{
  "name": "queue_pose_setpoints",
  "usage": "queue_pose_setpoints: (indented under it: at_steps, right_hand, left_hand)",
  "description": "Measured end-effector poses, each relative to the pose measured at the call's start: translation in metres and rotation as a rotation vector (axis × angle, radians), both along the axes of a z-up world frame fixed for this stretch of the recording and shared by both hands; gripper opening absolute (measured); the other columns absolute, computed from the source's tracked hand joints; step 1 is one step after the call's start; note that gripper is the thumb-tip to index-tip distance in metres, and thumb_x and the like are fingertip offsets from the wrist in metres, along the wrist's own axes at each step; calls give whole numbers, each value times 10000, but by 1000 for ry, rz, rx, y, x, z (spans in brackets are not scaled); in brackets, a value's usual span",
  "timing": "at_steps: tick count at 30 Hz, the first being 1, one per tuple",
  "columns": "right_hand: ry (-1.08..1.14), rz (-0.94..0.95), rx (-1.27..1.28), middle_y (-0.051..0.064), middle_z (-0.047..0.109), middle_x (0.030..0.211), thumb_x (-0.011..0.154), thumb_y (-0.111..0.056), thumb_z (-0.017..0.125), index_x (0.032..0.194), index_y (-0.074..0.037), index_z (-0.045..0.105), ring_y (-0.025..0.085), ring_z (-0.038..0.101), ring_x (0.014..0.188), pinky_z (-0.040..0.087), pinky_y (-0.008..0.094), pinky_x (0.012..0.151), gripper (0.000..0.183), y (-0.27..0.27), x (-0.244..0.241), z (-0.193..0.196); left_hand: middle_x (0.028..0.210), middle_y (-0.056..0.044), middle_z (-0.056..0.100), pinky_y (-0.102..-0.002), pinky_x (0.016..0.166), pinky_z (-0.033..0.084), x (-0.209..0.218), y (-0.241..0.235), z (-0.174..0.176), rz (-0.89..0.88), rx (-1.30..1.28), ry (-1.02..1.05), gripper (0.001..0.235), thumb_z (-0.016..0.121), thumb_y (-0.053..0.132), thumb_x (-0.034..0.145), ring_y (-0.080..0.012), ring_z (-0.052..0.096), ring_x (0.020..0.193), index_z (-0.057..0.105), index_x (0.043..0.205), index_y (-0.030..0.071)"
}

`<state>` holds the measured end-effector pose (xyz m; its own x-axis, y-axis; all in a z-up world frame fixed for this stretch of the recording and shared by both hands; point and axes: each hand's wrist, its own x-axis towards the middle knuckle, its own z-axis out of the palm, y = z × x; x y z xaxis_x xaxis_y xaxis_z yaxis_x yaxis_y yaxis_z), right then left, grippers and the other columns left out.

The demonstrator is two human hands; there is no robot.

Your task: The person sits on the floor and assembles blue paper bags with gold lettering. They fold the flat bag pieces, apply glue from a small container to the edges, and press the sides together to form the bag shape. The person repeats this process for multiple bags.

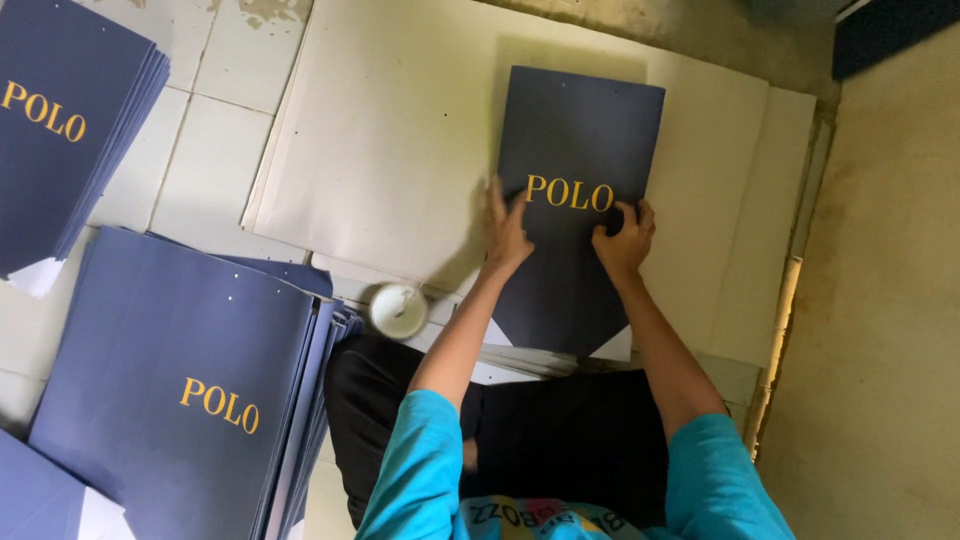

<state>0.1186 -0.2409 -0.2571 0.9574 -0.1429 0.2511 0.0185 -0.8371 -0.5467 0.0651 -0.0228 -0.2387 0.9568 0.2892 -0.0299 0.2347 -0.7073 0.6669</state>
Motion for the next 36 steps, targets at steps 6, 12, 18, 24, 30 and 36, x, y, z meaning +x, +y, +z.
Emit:
queue_pose_setpoints:
  at_steps: [6, 12, 18, 24, 30, 36]
  right_hand:
    - [-111, 34, -136, 281, 478, 1448, 895, -349, 784, 1372, -129, 666, 485, 536, 1268, 537, 618, 911, 538, 1, 48, -25]
    - [-278, 66, -340, 265, 435, 1530, 1087, -385, 585, 1414, -53, 646, 449, 499, 1293, 494, 577, 940, 470, 9, 41, -31]
    - [-327, 84, -370, 184, 497, 1489, 1100, -353, 599, 1384, -51, 647, 420, 487, 1315, 482, 581, 965, 418, 5, 45, -41]
    - [-203, 78, -500, 194, 487, 1540, 1046, -258, 633, 1426, -66, 642, 456, 414, 1406, 381, 671, 1046, 426, 15, 44, -53]
    - [88, 665, -320, 310, 433, 1569, 868, 153, 609, 1482, 80, 505, 459, 389, 1470, 318, 554, 1210, 627, 80, -43, -6]
    - [196, 828, -303, 344, 290, 1629, 863, 153, 518, 1543, 121, 364, 473, 298, 1511, 327, 532, 1226, 698, 93, -73, 3]
  left_hand:
    - [1698, -271, 6, -639, 1249, 120, 40, 5, -10, -235, 129, 161, 941, 830, 245, 713, -564, -36, 1547, 442, 1568, 304]
    - [1600, -226, 356, -569, 1209, 323, 32, 10, -33, -136, 198, -290, 415, 624, 273, 984, -524, 261, 1503, 661, 1397, 261]
    - [1604, -171, 412, -522, 1180, 395, 11, 25, -41, -162, 192, -334, 403, 690, 240, 994, -450, 354, 1484, 663, 1380, 126]
    - [1690, -136, 258, -531, 1256, 178, -39, 27, -24, -105, 226, -183, 507, 634, 410, 1025, -375, 172, 1573, 592, 1476, 181]
    - [1730, -61, 198, -485, 1284, 36, -44, 26, -27, -92, 289, -115, 578, 574, 479, 1049, -281, 116, 1604, 482, 1564, 234]
    - [1738, -41, 172, -494, 1283, -2, -43, 29, -22, -119, 270, -106, 580, 570, 439, 1053, -261, 96, 1611, 445, 1577, 225]
